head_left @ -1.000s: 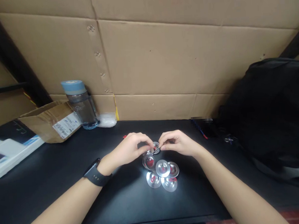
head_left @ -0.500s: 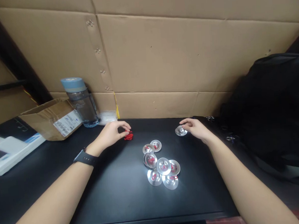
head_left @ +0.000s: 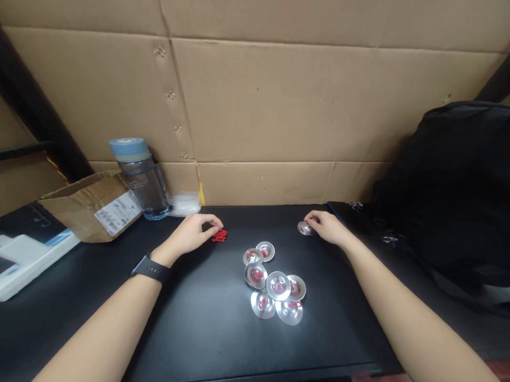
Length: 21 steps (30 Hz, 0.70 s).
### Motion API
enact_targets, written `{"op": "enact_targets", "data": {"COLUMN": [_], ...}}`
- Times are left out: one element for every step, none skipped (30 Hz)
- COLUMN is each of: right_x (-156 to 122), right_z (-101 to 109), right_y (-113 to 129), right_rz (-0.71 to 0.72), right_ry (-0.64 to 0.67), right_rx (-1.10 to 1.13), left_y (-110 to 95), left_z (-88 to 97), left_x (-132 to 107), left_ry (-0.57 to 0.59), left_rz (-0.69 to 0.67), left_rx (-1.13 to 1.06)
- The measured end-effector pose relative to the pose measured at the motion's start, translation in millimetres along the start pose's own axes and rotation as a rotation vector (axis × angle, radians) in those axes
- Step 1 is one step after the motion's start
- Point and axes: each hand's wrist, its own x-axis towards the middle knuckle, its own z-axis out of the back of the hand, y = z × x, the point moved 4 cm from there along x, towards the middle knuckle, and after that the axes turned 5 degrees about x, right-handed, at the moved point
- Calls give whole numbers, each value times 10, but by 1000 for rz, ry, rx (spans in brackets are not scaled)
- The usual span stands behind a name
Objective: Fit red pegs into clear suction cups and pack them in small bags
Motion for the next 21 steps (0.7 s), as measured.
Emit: {"op": "enact_targets", "data": {"right_x": [0,-2,-5,-11,-17,-25,-33,-39,-42,-43,-41,-37,-33,-29,-25,-23,-23,-23,-23,-23,-21], "right_z": [2,7,13,17,17,15,14,12,12,12,13,12,9,5,0,-6,-13,-22,-30,-37,-41], "right_y": [16,34,51,67,80,89,95,98,97,93,89,85,82,80,80,80,79,80,82,83,84], "right_rz": [12,22,26,25,18,8,-1,-9,-13,-12,-5,6,19,35,50,60,65,69,74,80,84], "right_ry": [-7,-14,-16,-9,10,32,50,61,65,62,56,52,51,52,53,54,55,59,60,59,53], "right_rx": [-9,-12,-8,5,20,30,32,26,15,0,-15,-28,-39,-51,-62,-71,-76,-79,-79,-76,-70], "left_y": [-3,-6,-8,-9,-9,-7,-4,1,8,14,17,16,8,-11,-42,-86,-143,-214,-295,-384,-476], "left_z": [-1,-1,-2,-2,-3,-3,-4,-5,-6,-6,-4,-1,5,13,21,28,29,22,8,-15,-46], "left_x": [1,2,4,6,8,11,13,14,16,16,16,16,15,15,14,14,12,10,5,-1,-9], "left_ry": [4,8,11,12,13,12,11,11,11,12,12,11,5,-6,-20,-36,-48,-54,-54,-45,-28], "left_rz": [3,7,9,12,14,14,15,15,17,19,21,21,18,9,-6,-27,-54,-86,-120,-156,-191], "left_rx": [9,16,21,25,28,30,32,33,34,36,38,43,48,56,68,83,102,121,138,153,162]}}
